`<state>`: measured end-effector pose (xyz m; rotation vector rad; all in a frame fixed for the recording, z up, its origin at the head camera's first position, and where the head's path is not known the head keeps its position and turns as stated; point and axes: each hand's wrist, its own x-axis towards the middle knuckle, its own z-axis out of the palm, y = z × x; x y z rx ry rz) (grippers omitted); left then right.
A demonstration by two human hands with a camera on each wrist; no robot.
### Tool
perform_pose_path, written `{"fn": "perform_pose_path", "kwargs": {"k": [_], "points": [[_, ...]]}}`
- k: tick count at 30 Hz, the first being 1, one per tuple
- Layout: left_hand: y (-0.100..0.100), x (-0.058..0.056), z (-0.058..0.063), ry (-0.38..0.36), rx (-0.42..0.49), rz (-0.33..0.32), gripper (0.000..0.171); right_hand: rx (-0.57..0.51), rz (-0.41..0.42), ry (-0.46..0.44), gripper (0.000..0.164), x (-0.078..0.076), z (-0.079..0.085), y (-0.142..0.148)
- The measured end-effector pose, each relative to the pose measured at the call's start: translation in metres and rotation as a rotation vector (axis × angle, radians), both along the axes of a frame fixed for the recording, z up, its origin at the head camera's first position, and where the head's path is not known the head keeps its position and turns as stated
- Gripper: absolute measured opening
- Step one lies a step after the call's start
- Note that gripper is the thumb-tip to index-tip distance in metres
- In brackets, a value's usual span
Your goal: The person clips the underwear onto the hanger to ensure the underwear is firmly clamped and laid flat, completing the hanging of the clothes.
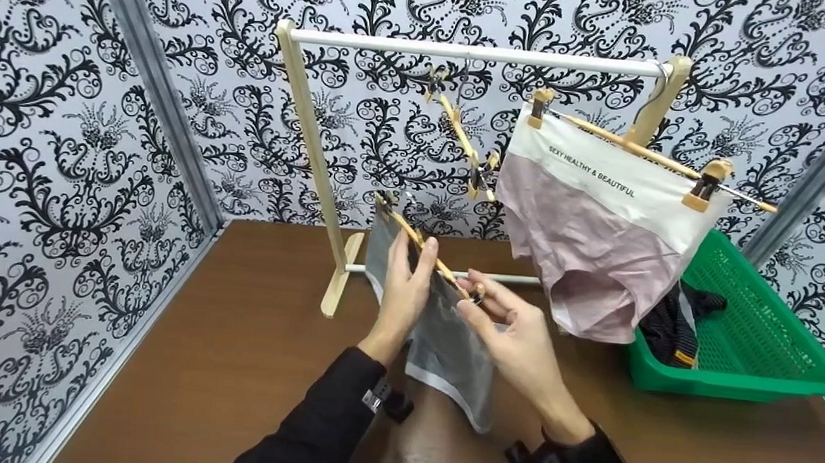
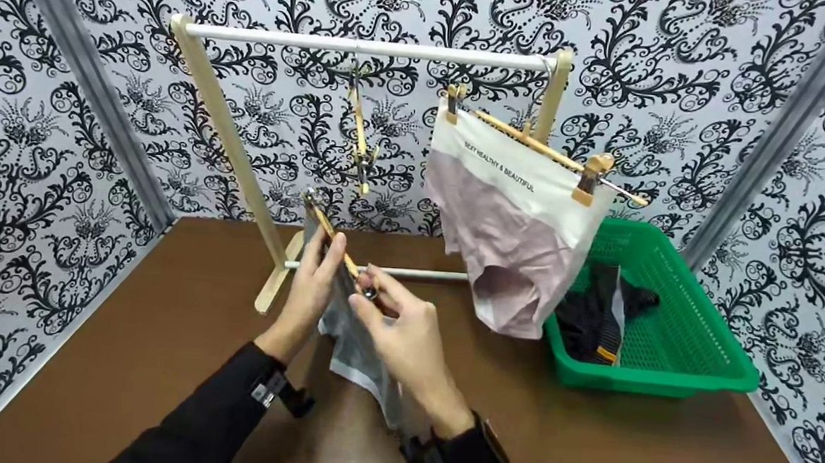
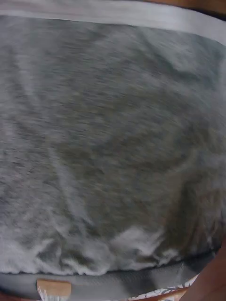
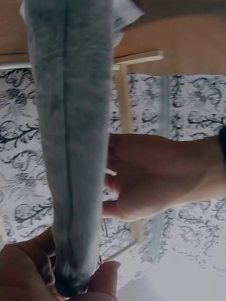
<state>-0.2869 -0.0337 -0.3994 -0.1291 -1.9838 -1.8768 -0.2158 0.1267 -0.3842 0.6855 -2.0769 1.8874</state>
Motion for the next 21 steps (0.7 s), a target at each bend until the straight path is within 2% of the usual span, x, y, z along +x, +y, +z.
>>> {"fn": "perform_pose_path", "kwargs": {"k": [5,11,15,18,21], "points": [[-0.001,-0.002,0.002,0.073,0.086,0.022,0.063,-0.058,0.099,-0.042,0.067,0.009,-0.004,-0.011],[0.001,0.000,0.008,0.081,0.132,0.049,0.058,-0.101,0.176,-0.019,0.071,0.019,-0.010,-0.025],[0.000,0.002,0.010,0.081,0.169,0.060,0.059,-0.098,0.224,-0.038,0.070,0.023,-0.013,-0.032],[-0.002,0.001,0.012,0.111,0.222,0.038,0.059,-0.094,0.255,-0.026,0.070,0.023,-0.013,-0.037],[-0.002,-0.002,0.015,0.168,0.267,-0.013,0.057,-0.099,0.265,0.011,0.068,0.023,-0.012,-0.041]]}}
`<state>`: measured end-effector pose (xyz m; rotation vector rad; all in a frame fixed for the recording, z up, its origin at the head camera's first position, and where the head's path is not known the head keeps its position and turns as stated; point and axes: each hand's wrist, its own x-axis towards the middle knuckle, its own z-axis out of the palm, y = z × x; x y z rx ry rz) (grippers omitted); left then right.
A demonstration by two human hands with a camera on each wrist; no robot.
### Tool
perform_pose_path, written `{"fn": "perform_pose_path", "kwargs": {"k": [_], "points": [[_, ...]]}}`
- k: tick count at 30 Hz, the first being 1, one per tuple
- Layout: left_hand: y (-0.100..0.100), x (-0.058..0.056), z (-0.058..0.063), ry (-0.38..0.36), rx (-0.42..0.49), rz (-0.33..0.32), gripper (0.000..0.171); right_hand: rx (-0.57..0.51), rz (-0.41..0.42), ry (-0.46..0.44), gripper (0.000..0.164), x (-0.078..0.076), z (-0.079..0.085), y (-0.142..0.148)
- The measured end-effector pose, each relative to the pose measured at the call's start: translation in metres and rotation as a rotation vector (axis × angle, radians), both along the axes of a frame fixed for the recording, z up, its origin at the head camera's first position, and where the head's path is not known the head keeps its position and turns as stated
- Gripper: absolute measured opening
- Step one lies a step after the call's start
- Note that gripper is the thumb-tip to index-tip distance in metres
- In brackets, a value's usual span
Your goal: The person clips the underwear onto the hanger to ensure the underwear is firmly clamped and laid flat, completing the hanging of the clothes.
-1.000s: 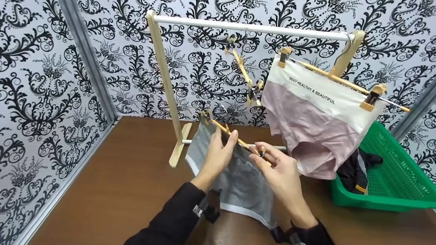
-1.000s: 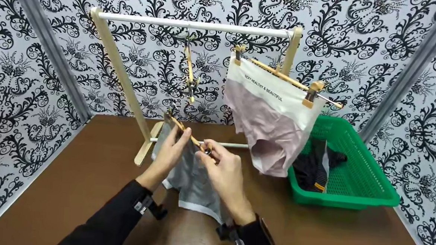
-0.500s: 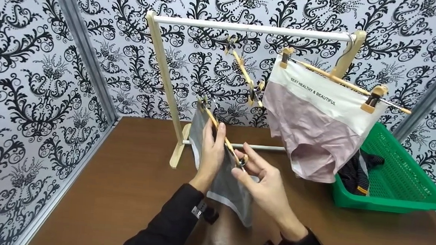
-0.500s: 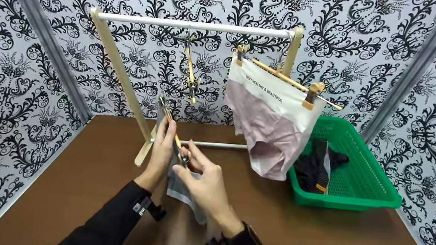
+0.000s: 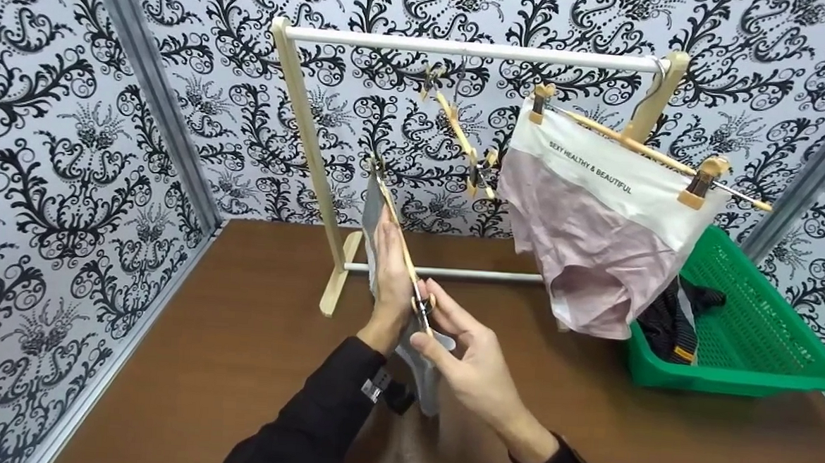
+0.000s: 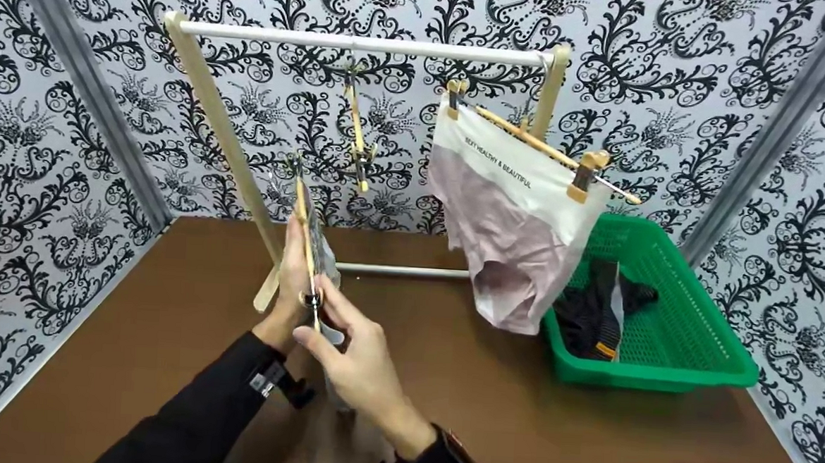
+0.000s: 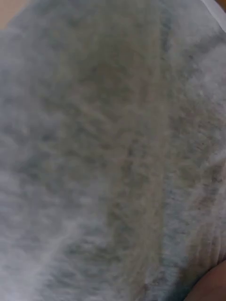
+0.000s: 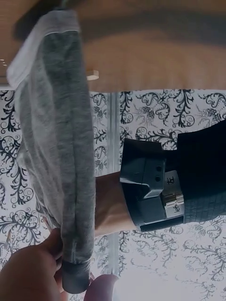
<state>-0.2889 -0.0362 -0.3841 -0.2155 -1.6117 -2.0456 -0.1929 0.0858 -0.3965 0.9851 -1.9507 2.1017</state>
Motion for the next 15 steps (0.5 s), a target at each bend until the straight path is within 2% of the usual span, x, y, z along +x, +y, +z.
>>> {"fn": "perform_pose_path", "kwargs": {"k": [2,6,11,15], "points": [[-0.002,-0.002,0.004,0.044,0.021,-0.030,0.057,-0.018,0.001,0.017,0.067,-0.001,0.002,-0.004],[-0.008,-0.002,0.016,0.071,0.033,-0.059,0.057,-0.052,0.011,0.022,0.066,0.000,0.011,-0.012],[-0.019,0.001,0.044,0.080,0.032,-0.105,0.058,-0.063,0.009,0.064,0.067,0.002,0.032,-0.024],[-0.032,0.003,0.066,0.038,0.008,-0.131,0.058,-0.074,0.012,0.125,0.067,0.000,0.050,-0.036]]}}
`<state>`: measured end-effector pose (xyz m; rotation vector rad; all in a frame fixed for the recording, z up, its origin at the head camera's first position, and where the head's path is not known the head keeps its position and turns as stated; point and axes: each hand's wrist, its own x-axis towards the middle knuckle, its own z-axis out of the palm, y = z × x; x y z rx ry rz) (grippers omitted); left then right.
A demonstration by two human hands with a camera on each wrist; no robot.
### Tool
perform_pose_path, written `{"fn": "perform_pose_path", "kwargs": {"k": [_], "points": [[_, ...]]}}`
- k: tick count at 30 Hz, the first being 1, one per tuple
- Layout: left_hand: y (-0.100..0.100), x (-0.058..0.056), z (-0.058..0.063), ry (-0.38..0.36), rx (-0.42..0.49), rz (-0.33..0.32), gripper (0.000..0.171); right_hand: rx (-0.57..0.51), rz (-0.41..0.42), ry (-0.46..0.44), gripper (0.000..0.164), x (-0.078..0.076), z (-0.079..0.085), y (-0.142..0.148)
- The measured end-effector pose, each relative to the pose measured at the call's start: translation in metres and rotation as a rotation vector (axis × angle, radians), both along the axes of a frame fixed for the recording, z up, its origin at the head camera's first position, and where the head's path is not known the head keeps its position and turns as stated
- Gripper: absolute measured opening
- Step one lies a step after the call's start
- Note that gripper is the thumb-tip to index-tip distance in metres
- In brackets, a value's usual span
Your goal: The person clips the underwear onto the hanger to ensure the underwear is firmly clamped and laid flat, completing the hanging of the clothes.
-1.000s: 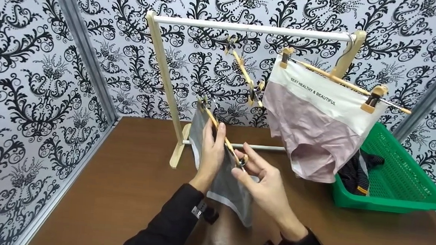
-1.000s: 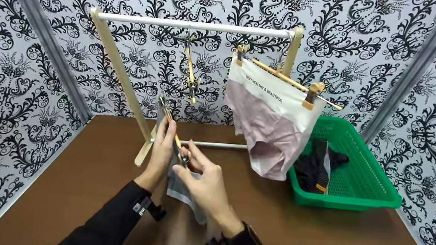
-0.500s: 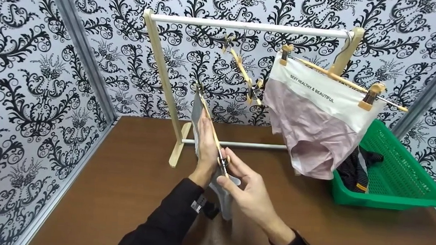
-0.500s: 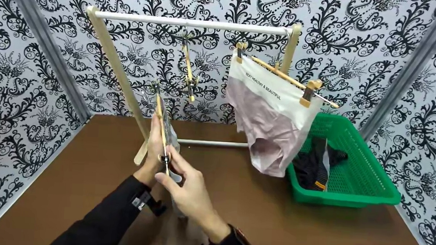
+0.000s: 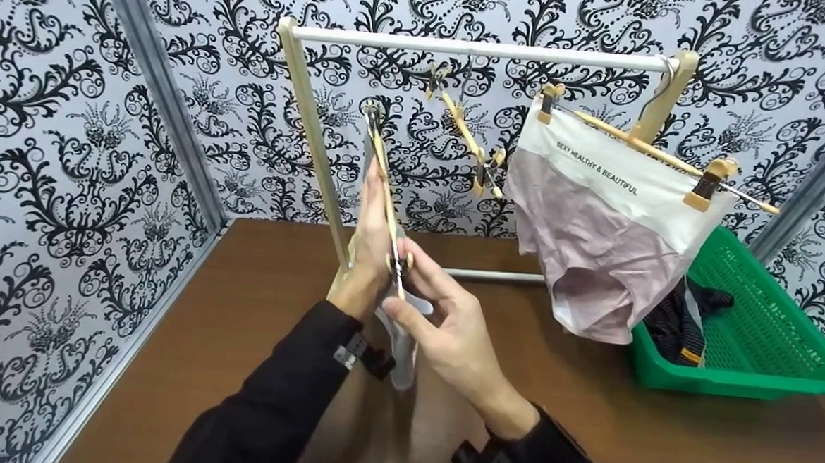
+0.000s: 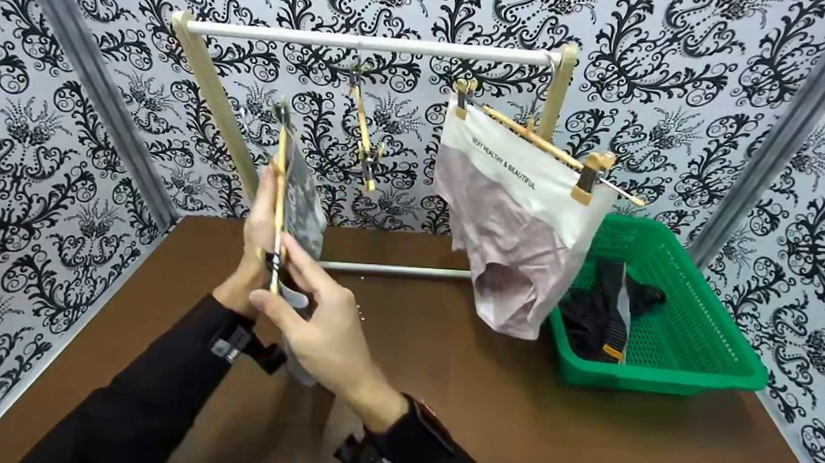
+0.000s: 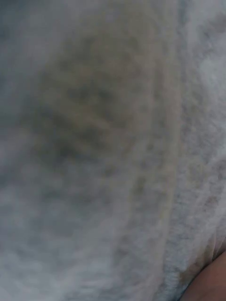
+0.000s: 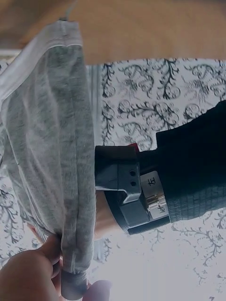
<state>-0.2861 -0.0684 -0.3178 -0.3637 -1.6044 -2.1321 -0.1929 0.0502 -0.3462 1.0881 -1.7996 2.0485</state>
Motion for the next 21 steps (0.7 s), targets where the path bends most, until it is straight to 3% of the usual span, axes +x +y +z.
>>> {"fn": "perform_pose_path", "kwargs": {"k": [3,7,14,21], "points": [[-0.010,0.001,0.015,-0.040,-0.005,-0.022,0.057,-0.028,0.030,0.021,0.066,-0.003,0.013,-0.008],[-0.022,-0.003,0.032,-0.033,0.049,-0.082,0.056,-0.070,0.071,0.035,0.066,-0.008,0.029,-0.018],[-0.041,-0.019,0.048,-0.007,0.121,-0.181,0.058,-0.111,0.069,0.064,0.065,-0.020,0.051,-0.035],[-0.054,-0.039,0.060,0.028,0.131,-0.168,0.058,-0.150,0.083,0.021,0.065,-0.034,0.068,-0.053]]}}
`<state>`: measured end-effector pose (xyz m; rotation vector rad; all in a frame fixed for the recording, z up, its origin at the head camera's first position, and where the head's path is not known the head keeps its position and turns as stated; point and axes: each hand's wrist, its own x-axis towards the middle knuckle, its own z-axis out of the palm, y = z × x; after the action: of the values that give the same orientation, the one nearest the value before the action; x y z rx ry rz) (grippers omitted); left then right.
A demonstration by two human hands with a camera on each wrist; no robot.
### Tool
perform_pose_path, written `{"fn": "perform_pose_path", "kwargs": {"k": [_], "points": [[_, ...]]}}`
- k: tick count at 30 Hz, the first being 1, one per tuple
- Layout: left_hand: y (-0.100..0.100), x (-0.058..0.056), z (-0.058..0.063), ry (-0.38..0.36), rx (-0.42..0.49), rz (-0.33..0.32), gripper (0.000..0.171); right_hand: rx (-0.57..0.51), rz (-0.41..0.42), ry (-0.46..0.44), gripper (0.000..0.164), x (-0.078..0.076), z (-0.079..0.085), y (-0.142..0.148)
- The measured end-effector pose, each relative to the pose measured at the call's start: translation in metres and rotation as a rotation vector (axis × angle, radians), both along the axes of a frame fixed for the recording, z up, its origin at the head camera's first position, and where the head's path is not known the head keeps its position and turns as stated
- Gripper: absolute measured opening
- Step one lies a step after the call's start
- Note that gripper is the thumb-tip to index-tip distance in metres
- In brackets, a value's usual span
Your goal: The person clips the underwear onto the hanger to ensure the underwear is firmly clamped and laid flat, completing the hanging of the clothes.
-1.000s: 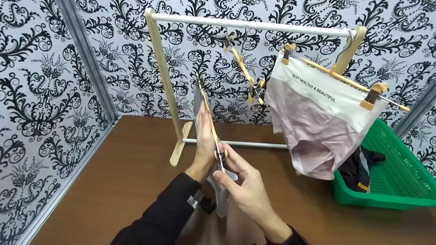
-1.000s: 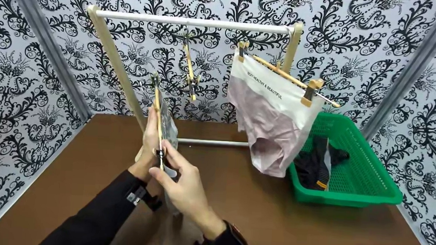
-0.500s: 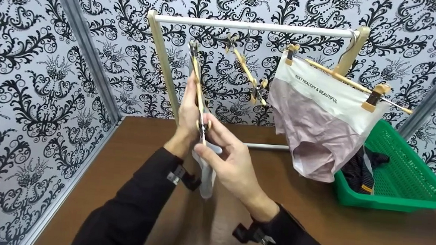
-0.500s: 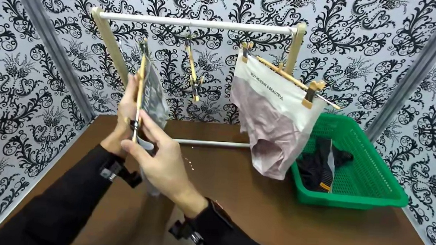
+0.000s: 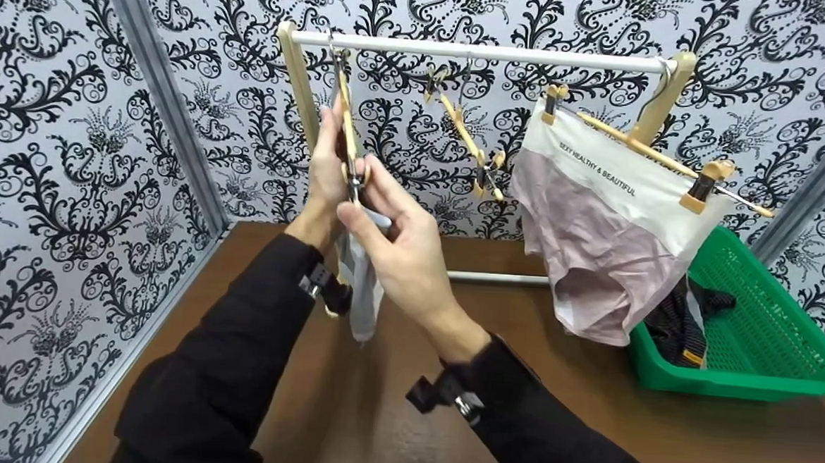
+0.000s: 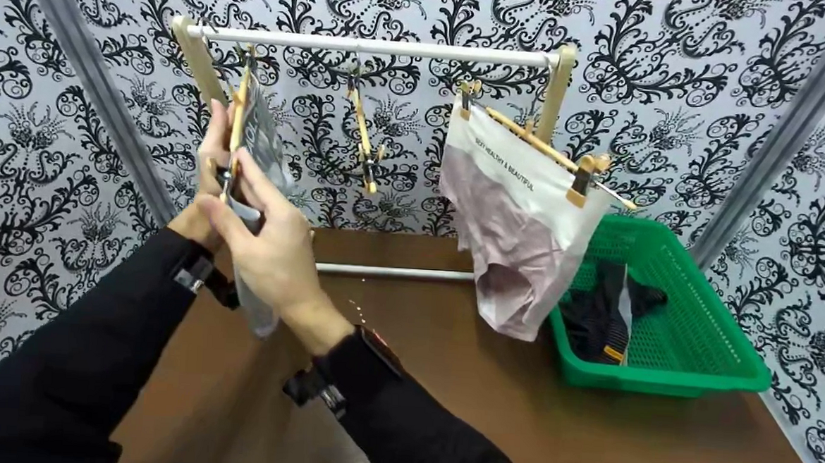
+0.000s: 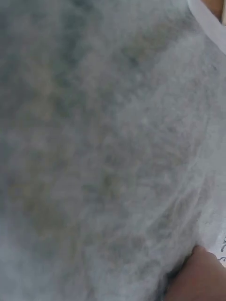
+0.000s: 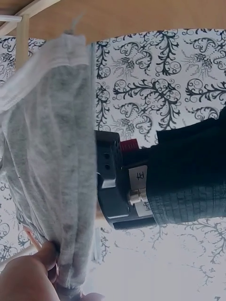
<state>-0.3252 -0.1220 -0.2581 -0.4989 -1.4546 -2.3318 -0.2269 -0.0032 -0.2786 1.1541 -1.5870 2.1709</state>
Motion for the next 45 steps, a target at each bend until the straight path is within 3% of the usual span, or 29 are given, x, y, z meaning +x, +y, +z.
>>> {"fn": "perform_pose_path", "kwargs": {"k": [3,8,12,20,27,32,40,45], "points": [[-0.004,-0.004,0.005,-0.039,0.003,0.021,0.058,-0.002,0.001,-0.027,0.066,-0.006,0.005,-0.007],[-0.010,-0.008,0.012,-0.109,0.063,-0.009,0.058,0.017,-0.022,-0.083,0.066,-0.014,0.011,-0.016],[-0.015,-0.014,0.013,-0.149,0.100,-0.018,0.047,0.030,-0.034,-0.099,0.066,-0.019,0.015,-0.020],[-0.025,-0.022,0.016,-0.290,-0.011,0.037,0.039,0.066,-0.054,-0.116,0.066,-0.028,0.018,-0.023],[-0.031,-0.023,0.011,-0.269,-0.007,-0.042,0.040,0.075,-0.030,-0.167,0.068,-0.035,0.015,-0.029],[-0.033,-0.024,0.004,-0.247,-0.024,-0.023,0.035,0.103,-0.050,-0.180,0.069,-0.037,0.008,-0.031],[-0.034,-0.023,0.006,-0.229,0.033,0.011,0.037,0.136,-0.068,-0.164,0.067,-0.039,0.009,-0.036],[-0.037,-0.022,0.002,-0.225,0.013,0.015,0.037,0.157,-0.081,-0.152,0.067,-0.041,0.005,-0.038]]}}
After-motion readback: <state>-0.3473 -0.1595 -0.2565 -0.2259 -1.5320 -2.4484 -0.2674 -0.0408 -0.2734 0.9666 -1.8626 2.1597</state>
